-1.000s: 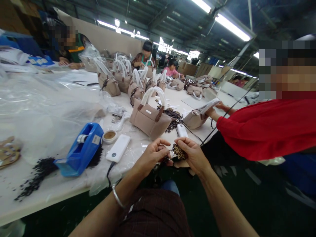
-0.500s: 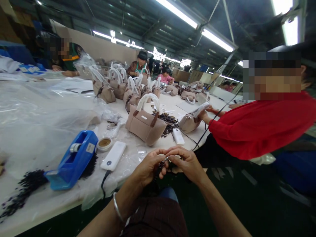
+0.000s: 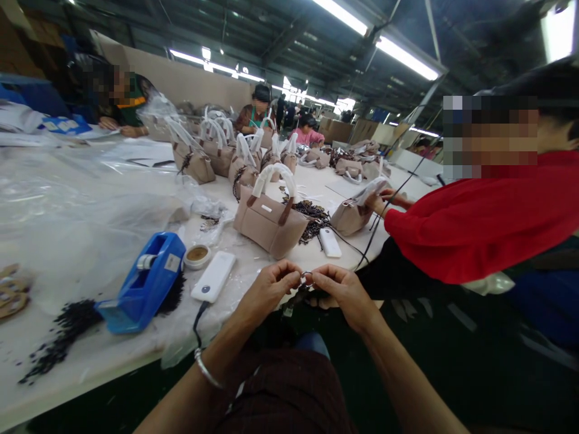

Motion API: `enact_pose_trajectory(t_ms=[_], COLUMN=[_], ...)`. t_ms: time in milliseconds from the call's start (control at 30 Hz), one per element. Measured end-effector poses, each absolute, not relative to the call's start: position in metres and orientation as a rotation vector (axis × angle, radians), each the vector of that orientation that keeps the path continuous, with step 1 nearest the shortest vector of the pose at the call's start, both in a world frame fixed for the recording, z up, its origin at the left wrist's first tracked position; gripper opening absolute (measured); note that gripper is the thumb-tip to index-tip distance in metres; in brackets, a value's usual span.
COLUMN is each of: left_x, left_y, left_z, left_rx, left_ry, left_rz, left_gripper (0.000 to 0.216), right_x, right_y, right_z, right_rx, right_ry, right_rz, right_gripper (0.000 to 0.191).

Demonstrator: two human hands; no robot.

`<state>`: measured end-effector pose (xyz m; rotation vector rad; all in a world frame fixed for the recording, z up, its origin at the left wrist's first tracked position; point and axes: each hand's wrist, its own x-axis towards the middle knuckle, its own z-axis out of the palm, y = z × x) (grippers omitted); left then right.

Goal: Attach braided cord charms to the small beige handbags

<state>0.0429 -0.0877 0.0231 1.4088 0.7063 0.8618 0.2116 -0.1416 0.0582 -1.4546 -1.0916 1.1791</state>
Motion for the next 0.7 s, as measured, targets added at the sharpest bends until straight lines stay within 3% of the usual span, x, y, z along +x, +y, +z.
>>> enact_pose_trajectory(t_ms=[500,700], left_x=[0.064,0.061], left_y=[-0.088,-0.073], left_z=[0.007,0.003], left_rx=[0.829,1.018], left_ry=[0.668,0.708], left_rz=[0.901,0.921], left_gripper=[0.036,0.031], right_x=[0.205,0.205], right_y=[-0.136,-0.127], right_z=[0.032,0.025], right_rx=[-1.272,-1.236], right_ry=[-0.972,-0.89], right_rz=[1.186,1.213], right_gripper=[0.031,0.029])
